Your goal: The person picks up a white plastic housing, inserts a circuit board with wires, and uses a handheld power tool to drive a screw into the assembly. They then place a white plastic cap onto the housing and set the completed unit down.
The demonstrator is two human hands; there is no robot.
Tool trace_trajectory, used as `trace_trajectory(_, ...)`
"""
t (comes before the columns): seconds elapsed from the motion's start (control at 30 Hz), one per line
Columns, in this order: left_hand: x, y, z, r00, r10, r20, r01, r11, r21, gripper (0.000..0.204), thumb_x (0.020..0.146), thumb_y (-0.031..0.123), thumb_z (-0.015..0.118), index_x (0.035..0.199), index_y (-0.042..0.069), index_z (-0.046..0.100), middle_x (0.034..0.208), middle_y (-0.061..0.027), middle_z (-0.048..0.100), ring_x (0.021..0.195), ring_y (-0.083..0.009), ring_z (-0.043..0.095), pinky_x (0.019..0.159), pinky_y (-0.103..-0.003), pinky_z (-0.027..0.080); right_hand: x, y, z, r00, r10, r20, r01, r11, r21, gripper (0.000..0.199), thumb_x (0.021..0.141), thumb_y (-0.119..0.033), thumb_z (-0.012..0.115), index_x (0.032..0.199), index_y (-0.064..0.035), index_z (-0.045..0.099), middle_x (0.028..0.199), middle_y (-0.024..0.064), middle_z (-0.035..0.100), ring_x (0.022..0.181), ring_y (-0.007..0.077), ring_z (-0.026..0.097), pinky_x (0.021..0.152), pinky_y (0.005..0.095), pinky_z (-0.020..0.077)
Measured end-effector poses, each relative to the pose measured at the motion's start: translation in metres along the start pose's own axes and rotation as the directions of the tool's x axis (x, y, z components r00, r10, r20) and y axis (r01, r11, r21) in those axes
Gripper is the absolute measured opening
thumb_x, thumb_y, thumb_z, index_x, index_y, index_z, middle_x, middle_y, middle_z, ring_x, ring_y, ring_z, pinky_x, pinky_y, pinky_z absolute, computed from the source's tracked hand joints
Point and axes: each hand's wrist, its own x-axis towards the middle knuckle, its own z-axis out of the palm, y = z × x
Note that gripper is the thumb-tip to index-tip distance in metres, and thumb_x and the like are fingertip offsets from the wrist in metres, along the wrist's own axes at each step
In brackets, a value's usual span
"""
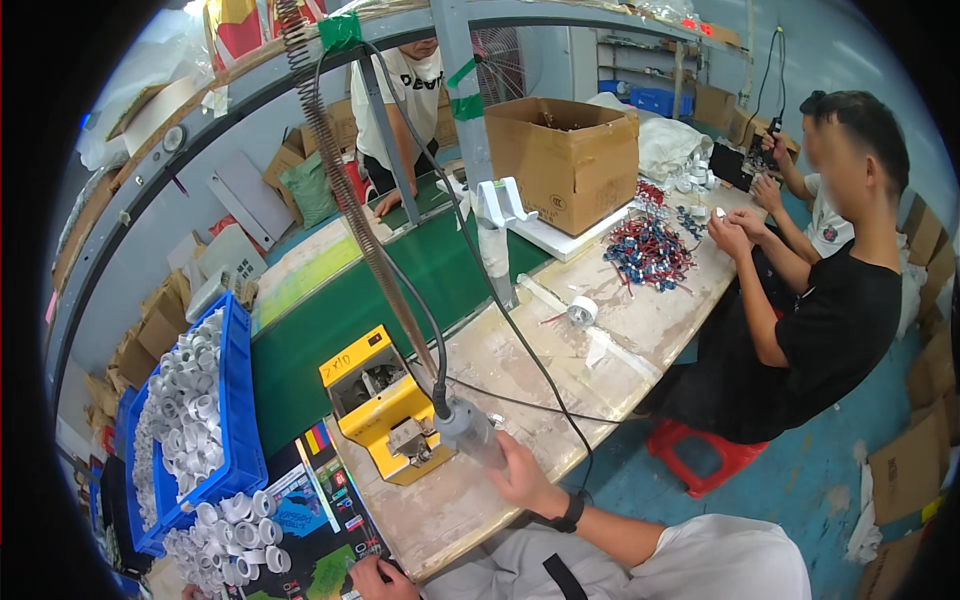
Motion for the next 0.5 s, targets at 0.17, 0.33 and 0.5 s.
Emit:
trace_trajectory(0.17, -0.0025, 0.0001, 0.0003, 0.999, -0.032, 0.031, 0.031, 0.999, 0.019, 0.008, 0.079, 0.002, 0.058, 0.083, 0.001, 0.065, 0.08, -0.0176, 0.063, 0.074, -0.0379, 0.056, 0.073, -0.045, 0.046, 0.0005, -0.0019, -0.0026, 1.0, 0.007, -0.017, -0.007, 1.0, -0.015, 0.049, 0.08, -0.006, 0.064, 0.123, 0.0046, 0.043, 0.108, 0.0258, 0.055, 0.093, 0.0427, 0.057, 0.08, 0.0412, 0.0471)
trace_trajectory(0.33, 0.0012, 0.0, -0.002, 0.999, 0.0, 0.045, 0.0, 1.0, 0.012, 0.008, 0.08, 0.003, 0.056, 0.081, 0.0, 0.064, 0.079, -0.0179, 0.062, 0.072, -0.0395, 0.055, 0.072, -0.046, 0.046, -0.0006, 0.0004, 0.0006, 1.0, -0.006, -0.029, 0.005, 1.0, -0.019, 0.05, 0.08, -0.007, 0.064, 0.124, 0.0045, 0.042, 0.109, 0.0264, 0.055, 0.092, 0.0429, 0.057, 0.08, 0.0412, 0.0471)
trace_trajectory(0.5, 0.0035, 0.0009, -0.0032, 0.999, -0.003, 0.048, 0.003, 1.0, 0.015, 0.008, 0.08, 0.003, 0.056, 0.08, 0.001, 0.064, 0.079, -0.0178, 0.062, 0.072, -0.0385, 0.056, 0.071, -0.046, 0.046, -0.0036, 0.004, 0.0022, 1.0, 0.027, -0.01, -0.027, 0.998, -0.053, 0.051, 0.08, -0.008, 0.065, 0.124, 0.0049, 0.042, 0.108, 0.027, 0.055, 0.091, 0.0435, 0.057, 0.079, 0.0416, 0.0473)
